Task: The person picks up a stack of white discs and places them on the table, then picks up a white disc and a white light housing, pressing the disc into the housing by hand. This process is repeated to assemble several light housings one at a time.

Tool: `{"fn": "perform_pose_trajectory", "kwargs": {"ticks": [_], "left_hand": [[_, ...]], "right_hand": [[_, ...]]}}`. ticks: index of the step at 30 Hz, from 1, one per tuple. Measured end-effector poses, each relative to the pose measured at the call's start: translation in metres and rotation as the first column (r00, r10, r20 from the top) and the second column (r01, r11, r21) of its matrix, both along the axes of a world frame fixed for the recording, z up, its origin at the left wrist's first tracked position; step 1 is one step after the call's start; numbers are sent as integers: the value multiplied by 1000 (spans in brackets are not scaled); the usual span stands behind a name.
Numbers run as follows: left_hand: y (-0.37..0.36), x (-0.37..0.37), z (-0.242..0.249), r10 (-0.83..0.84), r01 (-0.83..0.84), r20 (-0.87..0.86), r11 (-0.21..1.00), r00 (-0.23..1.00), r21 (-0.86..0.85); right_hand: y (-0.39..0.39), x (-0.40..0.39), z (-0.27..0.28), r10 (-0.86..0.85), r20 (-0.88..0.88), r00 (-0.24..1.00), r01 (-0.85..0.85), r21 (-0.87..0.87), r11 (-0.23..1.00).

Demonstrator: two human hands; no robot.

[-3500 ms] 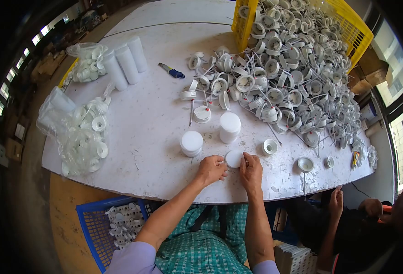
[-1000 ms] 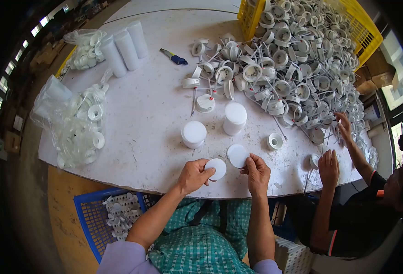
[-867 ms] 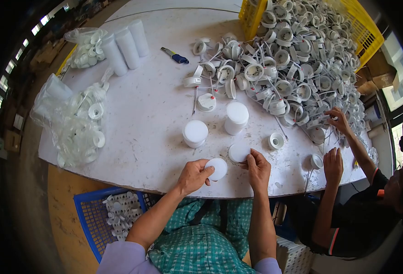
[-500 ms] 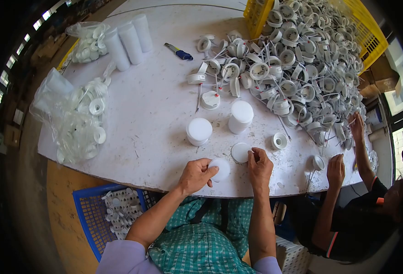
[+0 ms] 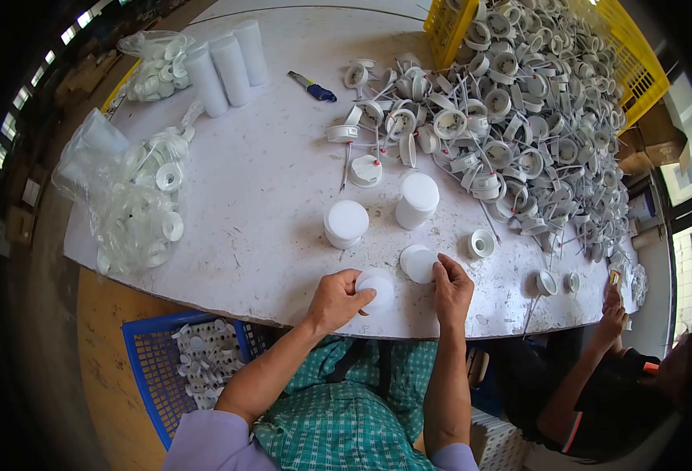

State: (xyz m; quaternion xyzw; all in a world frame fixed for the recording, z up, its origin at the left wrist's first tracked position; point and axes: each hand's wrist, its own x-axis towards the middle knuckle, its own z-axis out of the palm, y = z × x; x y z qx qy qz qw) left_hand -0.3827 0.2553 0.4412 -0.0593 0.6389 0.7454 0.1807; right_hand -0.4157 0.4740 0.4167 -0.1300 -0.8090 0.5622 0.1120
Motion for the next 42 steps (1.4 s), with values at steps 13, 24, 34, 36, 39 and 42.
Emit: {"fn": "perform_pose_trajectory", "kwargs": {"ticks": [13, 24, 34, 36, 39, 42], "left_hand": [[17, 0, 25, -173, 166, -102, 983, 980, -72], [2, 12, 1, -33, 34, -18, 997, 999, 68], [6, 14, 9, 27, -27, 23, 1000, 999, 8], [9, 14, 13, 10, -10, 14, 999, 1000, -34], [11, 14, 13, 20, -19, 26, 1000, 999, -12], [10, 15, 10, 51, -52, 25, 997, 998, 63]], "right_hand": [[-20, 38, 28, 180, 103, 978, -74, -639, 766], [-3, 7, 16, 85, 64, 994, -77, -113, 991], [-18, 24, 39, 278, 213, 937, -178, -396, 901], [-30, 39, 36, 426, 151, 892, -315, -467, 826], [-31, 45, 28, 378, 181, 908, -256, -476, 841], [-30, 46, 27, 342, 170, 924, -211, -518, 829]]}}
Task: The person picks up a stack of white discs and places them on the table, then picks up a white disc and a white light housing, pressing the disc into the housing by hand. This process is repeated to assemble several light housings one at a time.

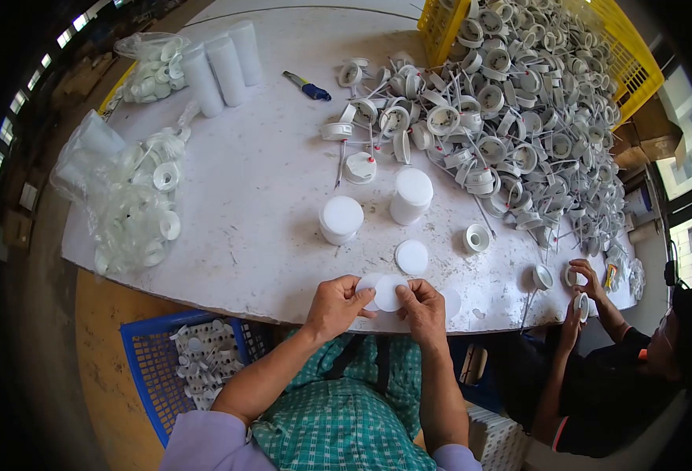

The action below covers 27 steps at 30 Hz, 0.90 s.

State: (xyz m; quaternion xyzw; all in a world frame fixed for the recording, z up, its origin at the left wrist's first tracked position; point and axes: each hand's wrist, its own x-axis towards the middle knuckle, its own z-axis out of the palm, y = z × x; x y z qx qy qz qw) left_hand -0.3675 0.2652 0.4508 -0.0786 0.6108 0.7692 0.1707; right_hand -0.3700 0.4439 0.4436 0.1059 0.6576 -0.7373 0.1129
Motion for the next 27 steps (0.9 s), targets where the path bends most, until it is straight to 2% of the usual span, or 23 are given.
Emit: {"fn": "perform_pose_trajectory", "kwargs": {"ticks": [5, 7, 13, 23, 25, 26, 27], "left_hand": [[-1, 1, -2, -14, 16, -62, 999, 998, 29], [-2, 1, -4, -29, 30, -63, 999, 998, 18], [-3, 1, 4, -75, 74, -46, 997, 996, -23], [-1, 1, 5, -131, 126, -47, 987, 990, -101], [-1, 0, 9, -97, 94, -26, 989, 995, -112], [-1, -1, 11, -64, 63, -5, 990, 998, -124], [-2, -1, 10, -62, 61, -4, 990, 998, -125]], "right_hand": [[6, 0, -5, -20, 5, 1000, 20, -81, 997], [8, 1, -7, -42, 62, 997, 52, -183, 982], [10, 2, -10, -31, 99, 995, 59, -285, 957], [13, 4, -13, -43, 95, 995, 68, -274, 959], [18, -1, -13, -146, 9, 989, 146, -131, 981], [22, -6, -12, -143, 10, 990, 143, -132, 981], [26, -13, -9, -195, -68, 979, 196, 13, 981]]}}
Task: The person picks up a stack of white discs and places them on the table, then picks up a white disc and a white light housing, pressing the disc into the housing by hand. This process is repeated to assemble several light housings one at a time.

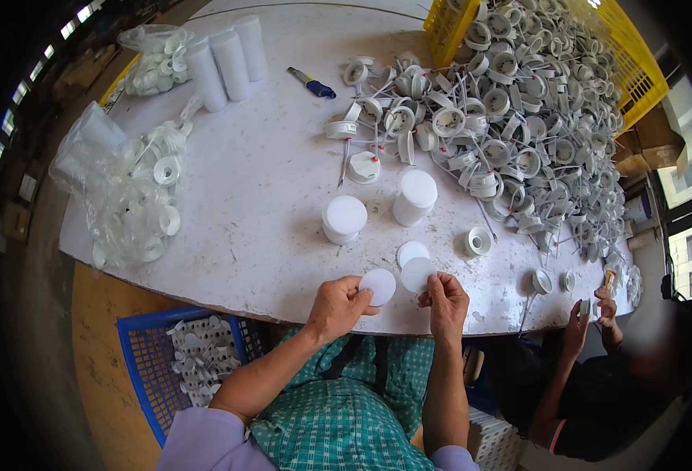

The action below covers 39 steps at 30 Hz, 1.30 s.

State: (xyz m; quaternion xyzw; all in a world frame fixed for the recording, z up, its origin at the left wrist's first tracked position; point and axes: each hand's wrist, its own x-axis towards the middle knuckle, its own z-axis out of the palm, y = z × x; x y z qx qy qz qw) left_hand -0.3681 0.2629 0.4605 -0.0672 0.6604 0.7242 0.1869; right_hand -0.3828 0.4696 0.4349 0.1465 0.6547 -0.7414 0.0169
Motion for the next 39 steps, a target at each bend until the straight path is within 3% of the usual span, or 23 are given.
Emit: {"fn": "perform_pose_trajectory", "kwargs": {"ticks": [2, 7, 9, 10, 12, 13, 15, 16, 17, 18, 19, 20, 21, 23, 25, 27, 29, 31, 34, 36, 39], "left_hand": [[-1, -1, -3, 30, -30, 2, 999, 1000, -33], [-1, -3, 3, 56, -56, 15, 997, 998, -45], [-3, -3, 3, 50, -49, 25, 997, 998, -58], [-3, -3, -3, 45, -44, 24, 998, 999, -46], [-2, -2, -10, 39, -38, 23, 999, 999, -34], [-2, -2, -13, 39, -39, -14, 999, 999, -14], [-3, 1, -17, 37, -37, -49, 999, 998, 5], [-3, 1, -18, 12, -12, -53, 1000, 999, 2], [-3, 1, -18, -16, 16, -56, 1000, 998, -1], [-2, 3, -16, -26, 26, -53, 1000, 998, 3], [0, 4, -11, -50, 51, -18, 997, 999, 65], [3, 3, -8, -80, 78, 14, 989, 997, 129], [4, 3, -9, -99, 96, 12, 986, 995, 139], [4, 3, -12, -163, 157, 71, 984, 984, 79], [12, -1, -13, -101, 89, 80, 987, 992, 134], [16, -15, -9, -62, 54, 107, 996, 992, 72], [24, -32, -18, -49, 43, 82, 996, 995, 81], [31, -50, -22, -11, 4, 72, 995, 997, 99], [37, -65, -22, -4, -2, 94, 998, 996, 69], [40, -72, -23, 2, -8, 109, 998, 994, 59], [44, -79, -28, -19, 13, 138, 999, 990, 43]], "right_hand": [[6, -15, 4, -47, -57, 997, 58, 209, 976], [8, -41, -9, -47, -32, 998, 56, 368, 928], [8, -46, -13, 19, -106, 994, 48, 598, 800], [6, -46, -8, 20, -106, 994, 48, 598, 800], [1, -45, 5, 4, 40, 999, -35, 814, 580], [1, -43, 8, 4, 41, 999, -35, 813, 581], [3, -35, 12, 9, -78, 997, 66, 895, 441], [3, -28, 13, 9, -77, 997, 65, 895, 441], [2, -18, 13, 60, -50, 997, -12, 666, 746], [1, -6, 15, 111, -43, 993, -90, 340, 936], [-7, 6, 22, 208, 66, 976, -218, 229, 949], [-16, 17, 19, 253, 23, 967, -252, 229, 940], [-24, 25, 14, 202, -43, 978, -193, 169, 967], [-22, 27, 8, 138, 82, 987, -140, 26, 990], [-18, 23, 3, 107, 70, 992, -109, 27, 994], [-16, 15, 6, 78, 58, 995, -80, 19, 997], [-10, 3, 16, 74, -30, 997, -67, 193, 979], [11, -3, 15, 106, -352, 930, 156, 638, 754], [47, 16, 21, 20, -214, 977, 141, 708, 692], [61, 34, 20, 236, -215, 948, 116, 920, 373], [65, 51, 19, 294, -68, 953, -22, 956, 293]]}}
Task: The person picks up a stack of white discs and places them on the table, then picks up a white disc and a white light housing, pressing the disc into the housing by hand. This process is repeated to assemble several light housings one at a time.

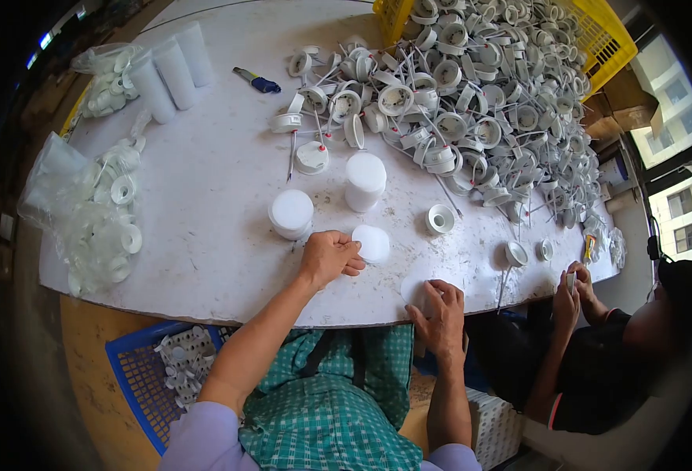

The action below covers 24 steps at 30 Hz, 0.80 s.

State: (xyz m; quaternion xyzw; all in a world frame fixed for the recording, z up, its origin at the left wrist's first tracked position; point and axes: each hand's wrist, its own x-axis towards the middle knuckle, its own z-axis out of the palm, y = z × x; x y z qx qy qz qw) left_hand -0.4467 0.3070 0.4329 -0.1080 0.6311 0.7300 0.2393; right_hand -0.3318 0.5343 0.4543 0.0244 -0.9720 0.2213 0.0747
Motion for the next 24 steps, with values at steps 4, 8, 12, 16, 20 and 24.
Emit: {"fn": "perform_pose_trajectory", "kwargs": {"ticks": [4, 8, 12, 16, 20, 24], "left_hand": [[0, -2, 2, -19, 20, 11, 994, 1000, -107], [-2, 1, 13, -59, 49, -19, 940, 998, -337], [-4, 9, 20, -108, 69, -65, 898, 992, -434], [-1, 9, 12, -153, 63, -127, 845, 980, -531], [2, 7, 5, -316, 17, -276, 685, 908, -728], [3, 22, 24, -343, -56, -328, 611, 880, -790]], "right_hand": [[-1, 8, -1, 70, -57, 996, -68, 52, 996], [3, 17, -3, 103, -12, 995, -102, 55, 993], [4, 26, -14, 182, -86, 980, -177, 57, 983], [4, 30, -24, 241, -246, 939, -228, 83, 970], [6, 32, -25, 285, -345, 894, -268, 97, 959], [-2, 39, -33, -107, -331, 938, -20, -359, 933]]}}
